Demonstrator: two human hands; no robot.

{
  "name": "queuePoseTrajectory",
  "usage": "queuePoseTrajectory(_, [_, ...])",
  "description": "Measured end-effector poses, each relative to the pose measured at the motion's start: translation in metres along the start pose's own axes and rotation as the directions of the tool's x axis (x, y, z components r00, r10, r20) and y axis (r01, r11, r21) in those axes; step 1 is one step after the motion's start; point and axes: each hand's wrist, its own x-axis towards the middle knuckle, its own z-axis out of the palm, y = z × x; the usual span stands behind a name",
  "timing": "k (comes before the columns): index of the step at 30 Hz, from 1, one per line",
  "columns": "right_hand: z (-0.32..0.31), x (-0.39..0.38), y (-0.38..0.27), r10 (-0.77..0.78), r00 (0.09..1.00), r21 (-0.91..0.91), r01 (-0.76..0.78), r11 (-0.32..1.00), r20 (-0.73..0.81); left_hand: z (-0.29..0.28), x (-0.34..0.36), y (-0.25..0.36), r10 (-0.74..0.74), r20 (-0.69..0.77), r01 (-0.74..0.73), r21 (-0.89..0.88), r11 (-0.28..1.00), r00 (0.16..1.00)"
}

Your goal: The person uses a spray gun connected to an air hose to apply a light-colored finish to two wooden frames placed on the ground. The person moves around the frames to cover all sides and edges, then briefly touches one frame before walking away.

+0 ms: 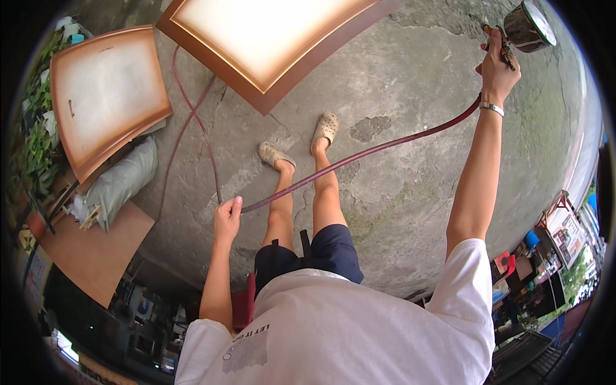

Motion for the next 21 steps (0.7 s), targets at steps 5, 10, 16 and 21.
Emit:
queuePoseTrajectory(5, [0.008, -0.039, -0.007, 0.16, 0.961, -0.101, -0.14, 0.985, 0.226, -0.012, -0.003, -0.028, 0.018, -0.041, -0.018, -0.004, 1.0, 0.999])
queuePoseTrajectory(10, [0.008, -0.126, -0.059, 0.252, 0.907, -0.043, -0.253, 0.967, 0.337, -0.047, -0.013, -0.058, 0.04, -0.05, -0.033, 0.133, 0.991, 0.998])
queuePoseTrajectory(16, [0.004, -0.221, -0.103, 0.239, 0.852, -0.096, -0.219, 0.971, 0.466, -0.087, -0.028, -0.098, 0.069, -0.09, -0.047, 0.23, 0.972, 0.994])
queuePoseTrajectory(21, [0.003, -0.288, -0.132, 0.104, 0.823, -0.019, -0.113, 0.993, 0.559, -0.108, -0.033, -0.118, 0.109, -0.094, -0.077, 0.292, 0.953, 0.99])
